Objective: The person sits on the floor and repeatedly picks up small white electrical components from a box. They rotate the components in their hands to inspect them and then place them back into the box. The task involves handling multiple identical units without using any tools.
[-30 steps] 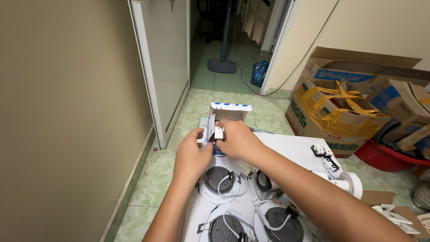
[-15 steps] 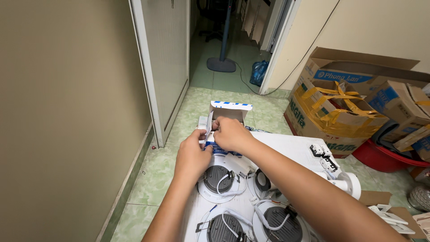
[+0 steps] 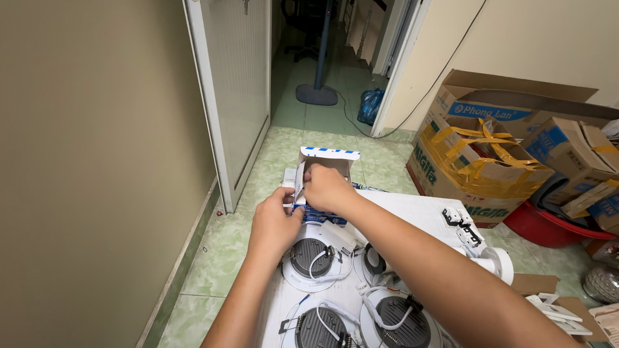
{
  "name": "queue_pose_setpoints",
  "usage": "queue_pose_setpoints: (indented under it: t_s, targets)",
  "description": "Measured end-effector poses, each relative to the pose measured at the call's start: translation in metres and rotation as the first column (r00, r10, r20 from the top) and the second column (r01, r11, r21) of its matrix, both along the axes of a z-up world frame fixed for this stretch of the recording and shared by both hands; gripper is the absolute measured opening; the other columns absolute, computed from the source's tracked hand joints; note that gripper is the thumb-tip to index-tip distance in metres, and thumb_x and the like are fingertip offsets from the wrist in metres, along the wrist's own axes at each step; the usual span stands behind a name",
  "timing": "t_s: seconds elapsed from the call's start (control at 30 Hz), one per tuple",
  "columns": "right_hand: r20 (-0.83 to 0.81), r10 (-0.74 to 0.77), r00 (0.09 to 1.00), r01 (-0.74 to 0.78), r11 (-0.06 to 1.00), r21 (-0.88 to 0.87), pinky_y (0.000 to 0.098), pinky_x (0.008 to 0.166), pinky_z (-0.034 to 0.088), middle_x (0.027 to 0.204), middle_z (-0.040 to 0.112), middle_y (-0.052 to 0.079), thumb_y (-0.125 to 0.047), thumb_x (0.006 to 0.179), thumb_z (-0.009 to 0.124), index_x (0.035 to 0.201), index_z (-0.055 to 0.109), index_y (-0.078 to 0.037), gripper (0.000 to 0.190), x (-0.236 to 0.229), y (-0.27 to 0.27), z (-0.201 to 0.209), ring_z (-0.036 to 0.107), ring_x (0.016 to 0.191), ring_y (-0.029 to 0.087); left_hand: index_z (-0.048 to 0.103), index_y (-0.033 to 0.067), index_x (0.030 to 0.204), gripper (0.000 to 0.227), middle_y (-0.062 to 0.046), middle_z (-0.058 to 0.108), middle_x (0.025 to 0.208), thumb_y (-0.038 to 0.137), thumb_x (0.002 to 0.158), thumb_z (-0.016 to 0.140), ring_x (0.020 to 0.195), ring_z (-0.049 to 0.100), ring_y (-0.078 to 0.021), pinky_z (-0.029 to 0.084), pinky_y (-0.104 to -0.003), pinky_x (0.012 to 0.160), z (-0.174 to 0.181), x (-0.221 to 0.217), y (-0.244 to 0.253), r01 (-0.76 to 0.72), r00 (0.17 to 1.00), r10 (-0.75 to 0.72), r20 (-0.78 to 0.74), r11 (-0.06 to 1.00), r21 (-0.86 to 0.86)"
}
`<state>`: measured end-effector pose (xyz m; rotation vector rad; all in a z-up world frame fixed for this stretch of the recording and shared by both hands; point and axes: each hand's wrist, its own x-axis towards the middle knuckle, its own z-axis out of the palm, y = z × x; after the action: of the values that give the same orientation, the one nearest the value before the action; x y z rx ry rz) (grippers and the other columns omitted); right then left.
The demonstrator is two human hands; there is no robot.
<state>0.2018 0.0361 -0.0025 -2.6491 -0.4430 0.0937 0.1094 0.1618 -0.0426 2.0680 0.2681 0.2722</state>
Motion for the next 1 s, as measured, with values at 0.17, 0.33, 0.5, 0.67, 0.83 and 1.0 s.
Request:
queue_pose_setpoints:
  t_s: [0.17, 0.33, 0.5, 0.67, 0.83, 1.0]
  targets:
    - [0.005, 0.036, 0.999, -0.036, 0.999, -0.036, 0.0564, 0.094, 0.056, 0.110, 0.074, 0.026, -0.018, 0.092, 0.052, 0.115, 0.071, -0.004, 0.033, -0.029, -0.010, 0.035, 0.067, 0.115, 0.048, 0.066, 0.0065, 0.134, 0.051, -0.018, 0.076, 0.118, 0.016, 0.085, 0.076, 0.103, 0.076, -0.0335, 0.060, -0.045, 0.087, -0.009, 0.008, -0.002, 0.021, 0.999, -0.020, 0.049, 1.000, -0.021]
    - [0.076, 0.074, 0.994, -0.066, 0.991, -0.113, 0.0561, 0.099, 0.053, 0.109, 0.077, 0.023, -0.019, 0.088, 0.055, 0.106, 0.077, -0.005, 0.031, -0.071, -0.052, 0.106, 0.068, 0.117, 0.046, 0.057, 0.0012, 0.143, 0.069, -0.024, 0.068, 0.130, 0.020, 0.081, 0.080, 0.112, 0.072, -0.0387, 0.058, -0.051, 0.094, 0.027, -0.020, -0.004, -0.037, 0.998, 0.038, 0.045, 0.999, -0.023]
    - [0.010, -0.038, 0.999, 0.038, 0.876, -0.481, 0.0477, 0.099, 0.056, 0.109, 0.080, 0.012, -0.025, 0.079, 0.064, 0.109, 0.081, -0.019, 0.035, -0.021, -0.158, 0.103, 0.072, 0.115, 0.036, 0.058, 0.0022, 0.135, 0.063, -0.017, 0.066, 0.125, 0.024, 0.080, 0.080, 0.111, 0.072, -0.0333, 0.057, -0.049, 0.093, 0.047, -0.046, -0.012, -0.115, 0.986, 0.111, 0.121, 0.993, 0.031]
    - [-0.255, -0.202, 0.946, -0.022, 0.743, -0.669, 0.0345, 0.116, 0.051, 0.141, 0.065, 0.000, -0.022, 0.092, 0.072, 0.142, 0.059, -0.023, 0.051, -0.007, -0.234, 0.087, 0.061, 0.132, 0.019, 0.056, 0.0165, 0.116, 0.043, 0.001, 0.058, 0.120, 0.041, 0.086, 0.073, 0.096, 0.067, -0.0172, 0.051, -0.043, 0.083, 0.059, -0.062, -0.033, -0.147, 0.979, 0.135, 0.152, 0.987, 0.071]
    - [-0.329, -0.234, 0.915, 0.010, 0.827, -0.562, 0.0439, 0.124, 0.039, 0.156, 0.049, -0.001, -0.024, 0.088, 0.079, 0.145, 0.055, -0.030, 0.062, -0.013, -0.258, 0.056, 0.047, 0.146, 0.022, 0.059, 0.0228, 0.092, 0.024, 0.006, 0.055, 0.086, 0.042, 0.086, 0.073, 0.072, 0.054, -0.0170, 0.045, -0.036, 0.071, 0.066, -0.073, -0.056, -0.112, 0.983, 0.099, 0.155, 0.991, 0.077]
    - [-0.215, -0.112, 0.970, -0.015, 0.859, -0.512, 0.0390, 0.099, 0.050, 0.131, 0.067, 0.001, -0.027, 0.086, 0.076, 0.136, 0.064, -0.028, 0.051, 0.012, -0.284, 0.019, 0.063, 0.118, 0.022, 0.060, 0.0231, 0.089, 0.022, 0.007, 0.053, 0.078, 0.040, 0.086, 0.074, 0.067, 0.052, -0.0142, 0.044, -0.033, 0.068, 0.061, -0.074, -0.064, -0.057, 0.983, 0.038, 0.180, 0.993, 0.102]
